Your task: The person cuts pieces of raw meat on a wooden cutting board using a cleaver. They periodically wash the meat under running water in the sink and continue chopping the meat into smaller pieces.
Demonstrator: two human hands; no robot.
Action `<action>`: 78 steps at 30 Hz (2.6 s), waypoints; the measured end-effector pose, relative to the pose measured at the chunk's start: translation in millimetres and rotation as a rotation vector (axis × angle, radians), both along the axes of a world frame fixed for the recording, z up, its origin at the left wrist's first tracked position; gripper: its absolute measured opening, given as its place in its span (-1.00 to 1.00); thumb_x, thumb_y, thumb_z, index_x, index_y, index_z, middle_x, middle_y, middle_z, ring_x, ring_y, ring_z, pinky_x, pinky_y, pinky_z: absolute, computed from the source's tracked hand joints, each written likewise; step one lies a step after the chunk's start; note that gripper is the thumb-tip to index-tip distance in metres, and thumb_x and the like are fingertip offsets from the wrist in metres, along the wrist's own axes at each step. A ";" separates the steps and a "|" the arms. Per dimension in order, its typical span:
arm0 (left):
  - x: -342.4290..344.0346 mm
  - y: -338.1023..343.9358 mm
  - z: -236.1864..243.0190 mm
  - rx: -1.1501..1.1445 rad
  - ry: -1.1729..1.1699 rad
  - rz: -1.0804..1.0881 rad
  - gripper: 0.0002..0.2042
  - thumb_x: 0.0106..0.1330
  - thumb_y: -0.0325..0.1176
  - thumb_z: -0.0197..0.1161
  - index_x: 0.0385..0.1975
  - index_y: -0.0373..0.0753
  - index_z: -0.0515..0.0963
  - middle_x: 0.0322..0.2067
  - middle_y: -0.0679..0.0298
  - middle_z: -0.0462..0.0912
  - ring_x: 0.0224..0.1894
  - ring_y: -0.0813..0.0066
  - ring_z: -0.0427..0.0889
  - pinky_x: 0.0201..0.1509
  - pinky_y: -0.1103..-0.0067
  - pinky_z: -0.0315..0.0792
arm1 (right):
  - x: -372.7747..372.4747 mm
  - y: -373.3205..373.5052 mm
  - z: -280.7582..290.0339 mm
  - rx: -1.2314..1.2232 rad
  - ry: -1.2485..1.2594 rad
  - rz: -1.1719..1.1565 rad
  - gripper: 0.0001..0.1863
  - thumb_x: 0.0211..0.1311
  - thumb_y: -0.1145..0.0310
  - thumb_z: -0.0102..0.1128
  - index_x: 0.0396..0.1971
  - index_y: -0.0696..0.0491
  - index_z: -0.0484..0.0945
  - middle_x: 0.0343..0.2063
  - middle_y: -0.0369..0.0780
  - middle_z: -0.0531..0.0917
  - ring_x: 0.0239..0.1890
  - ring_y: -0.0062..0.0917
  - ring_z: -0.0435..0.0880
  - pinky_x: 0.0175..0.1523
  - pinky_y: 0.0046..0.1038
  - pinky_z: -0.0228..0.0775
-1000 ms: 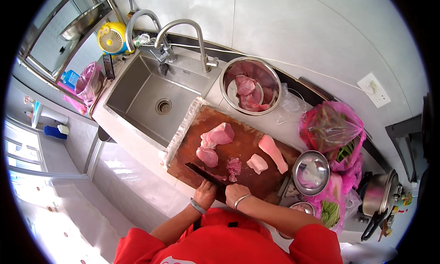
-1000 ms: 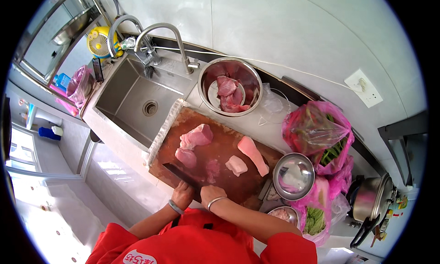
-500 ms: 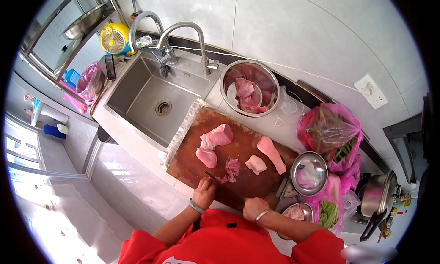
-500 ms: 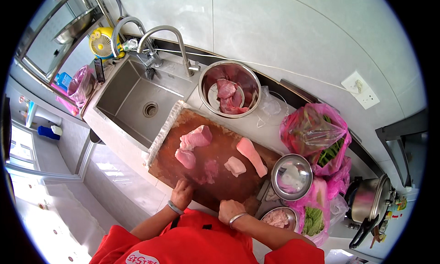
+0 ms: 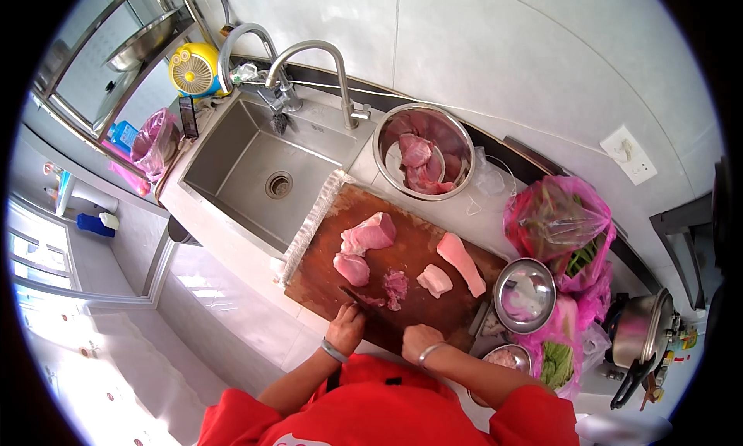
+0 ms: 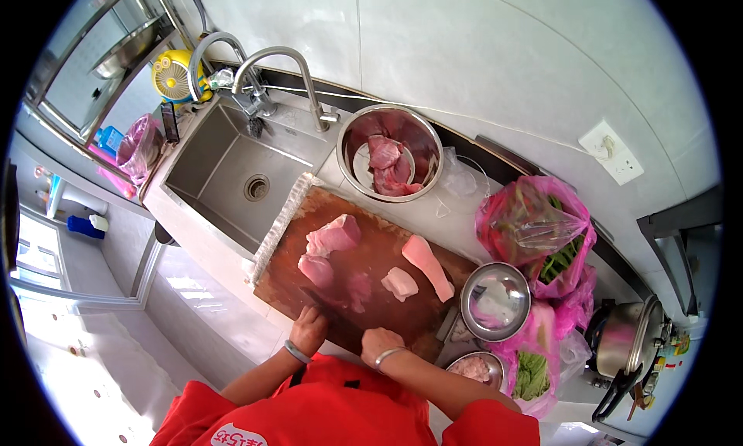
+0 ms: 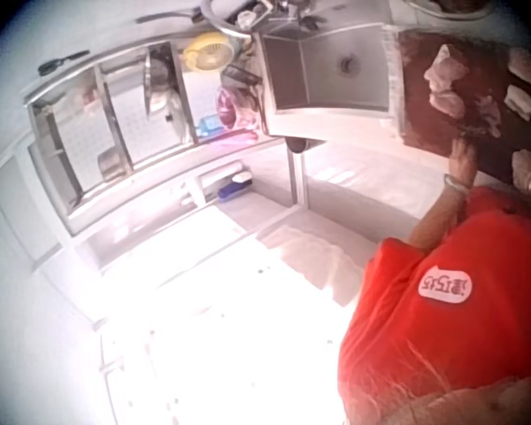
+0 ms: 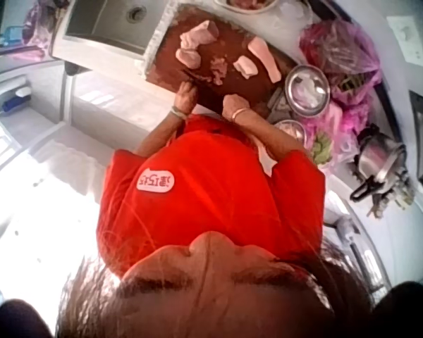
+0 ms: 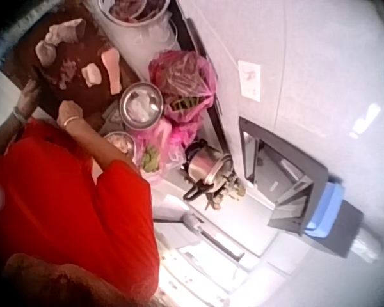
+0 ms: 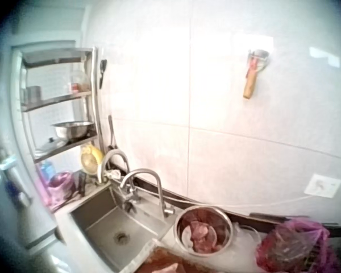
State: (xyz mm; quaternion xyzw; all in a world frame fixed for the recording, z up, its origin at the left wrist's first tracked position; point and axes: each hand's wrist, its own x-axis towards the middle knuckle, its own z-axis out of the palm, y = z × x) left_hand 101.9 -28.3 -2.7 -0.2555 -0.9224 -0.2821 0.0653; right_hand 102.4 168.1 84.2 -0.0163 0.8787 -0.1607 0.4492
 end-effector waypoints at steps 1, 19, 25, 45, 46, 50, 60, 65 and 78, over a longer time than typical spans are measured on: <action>-0.2 0.1 0.6 0.012 0.020 0.004 -0.76 -0.07 -0.58 0.11 -0.33 -0.30 0.53 -0.24 0.14 0.50 -0.12 0.18 0.50 -0.15 0.47 0.51 | 1.3 10.1 8.1 0.008 -0.006 0.032 -0.75 -0.05 0.39 0.04 -0.39 0.17 0.62 -0.34 0.05 0.61 -0.20 -0.12 0.60 -0.08 -0.23 0.45; 2.1 6.1 -2.3 0.042 0.013 0.016 -0.78 -0.04 -0.57 0.12 -0.34 -0.29 0.54 -0.24 0.16 0.51 -0.09 0.19 0.51 -0.15 0.47 0.51 | 8.2 -1.7 2.3 0.032 -0.005 -0.014 -0.75 -0.04 0.39 0.05 -0.37 0.17 0.61 -0.31 0.04 0.61 -0.19 -0.14 0.60 -0.08 -0.23 0.45; 0.0 4.2 4.0 0.028 0.022 -0.001 -0.74 -0.03 -0.57 0.11 -0.28 -0.28 0.52 -0.17 0.13 0.50 -0.06 0.18 0.49 -0.11 0.45 0.50 | -3.9 -0.5 -1.4 0.036 0.013 -0.009 -0.74 -0.05 0.38 0.03 -0.39 0.17 0.62 -0.33 0.06 0.61 -0.19 -0.12 0.60 -0.07 -0.22 0.44; 6.2 -2.1 -17.2 0.005 -0.020 0.008 -0.71 -0.02 -0.56 0.10 -0.23 -0.32 0.51 -0.15 0.07 0.50 -0.04 0.08 0.47 -0.05 0.41 0.48 | 18.5 15.4 7.1 0.009 0.176 0.127 -0.79 -0.02 0.46 -0.02 -0.41 0.21 0.55 -0.40 0.06 0.62 -0.29 -0.12 0.63 -0.19 -0.22 0.48; 5.7 -1.3 -16.5 -0.003 -0.032 0.015 -0.71 -0.02 -0.56 0.11 -0.23 -0.32 0.51 -0.15 0.07 0.50 -0.03 0.07 0.47 -0.05 0.40 0.48 | 14.0 14.5 9.7 0.011 0.168 0.136 -0.80 -0.03 0.46 -0.01 -0.41 0.21 0.55 -0.40 0.06 0.62 -0.29 -0.12 0.63 -0.19 -0.22 0.48; 3.1 1.6 -14.2 0.019 0.061 0.039 -0.85 -0.11 -0.55 0.15 -0.47 -0.27 0.54 -0.34 0.16 0.50 -0.19 0.16 0.49 -0.12 0.40 0.47 | 4.1 9.1 8.9 -0.011 0.146 0.150 -0.82 -0.04 0.47 0.04 -0.43 0.21 0.56 -0.38 0.05 0.62 -0.27 -0.13 0.63 -0.18 -0.22 0.48; 4.8 0.9 -8.5 0.006 -0.073 -0.007 -0.70 -0.05 -0.55 0.09 -0.25 -0.28 0.51 -0.21 0.09 0.51 -0.06 0.11 0.47 -0.07 0.43 0.48 | -24.2 -25.2 -0.4 -0.045 0.064 0.169 -0.78 -0.05 0.44 0.02 -0.43 0.19 0.61 -0.38 0.06 0.62 -0.26 -0.12 0.62 -0.17 -0.21 0.48; 3.2 2.0 -5.9 0.011 -0.057 0.014 -0.74 -0.08 -0.56 0.11 -0.31 -0.28 0.52 -0.25 0.12 0.51 -0.07 0.12 0.48 -0.07 0.41 0.47 | -18.3 -15.4 -8.1 -0.043 0.091 0.158 -0.76 -0.05 0.40 0.02 -0.43 0.18 0.61 -0.41 0.06 0.62 -0.27 -0.10 0.62 -0.16 -0.20 0.47; 4.7 0.6 -10.8 0.008 -0.006 0.008 -0.78 -0.01 -0.56 0.11 -0.32 -0.31 0.52 -0.25 0.11 0.52 -0.08 0.16 0.49 -0.11 0.45 0.49 | 12.9 10.9 17.8 0.020 0.034 0.091 -0.77 -0.04 0.44 0.01 -0.44 0.19 0.62 -0.38 0.07 0.61 -0.25 -0.11 0.62 -0.14 -0.21 0.47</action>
